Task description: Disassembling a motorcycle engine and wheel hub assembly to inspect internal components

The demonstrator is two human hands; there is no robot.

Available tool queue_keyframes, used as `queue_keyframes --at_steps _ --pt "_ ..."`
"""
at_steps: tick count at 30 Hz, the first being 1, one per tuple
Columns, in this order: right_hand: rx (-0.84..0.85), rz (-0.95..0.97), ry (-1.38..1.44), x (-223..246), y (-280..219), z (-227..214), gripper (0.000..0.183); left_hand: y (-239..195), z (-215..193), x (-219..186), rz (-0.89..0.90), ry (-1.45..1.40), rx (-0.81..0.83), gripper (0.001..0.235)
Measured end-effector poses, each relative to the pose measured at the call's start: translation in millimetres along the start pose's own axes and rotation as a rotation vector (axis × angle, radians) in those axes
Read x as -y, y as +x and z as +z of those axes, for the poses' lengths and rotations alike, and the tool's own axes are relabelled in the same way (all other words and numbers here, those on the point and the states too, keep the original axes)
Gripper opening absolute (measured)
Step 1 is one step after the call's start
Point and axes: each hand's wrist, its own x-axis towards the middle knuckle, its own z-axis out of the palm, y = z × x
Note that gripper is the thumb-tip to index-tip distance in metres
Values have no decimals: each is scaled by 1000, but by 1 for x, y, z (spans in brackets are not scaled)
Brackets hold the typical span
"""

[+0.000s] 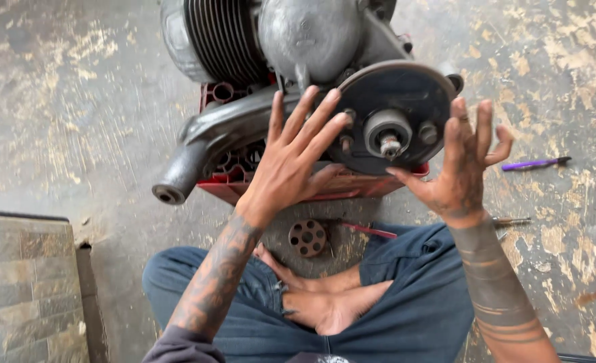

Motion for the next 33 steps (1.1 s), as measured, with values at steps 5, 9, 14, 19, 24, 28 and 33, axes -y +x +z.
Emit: queue_keyframes --at_steps 5,9,14,19,24,28,33 --pt "24 16 27 -11 -2 17 108 8 15 14 -88 72 101 99" --pt "0 1 45 -13 -1 21 106 11 16 21 -79 68 119 100" --pt "-9 23 24 -14 -8 25 109 7 17 19 -74 94 135 100" --pt "100 88 -31 -3 -16 10 110 -5 10 8 -42 190 147 90" --pt "-157 269 -87 12 -68 -22 111 -75 -2 0 -102 -132 -40 84" --pt "-144 405 99 36 -146 -3 87 -174 53 23 -219 -257 -99 60" --pt "125 711 268 68 -272 101 29 -267 132 37 -546 -503 -42 37"
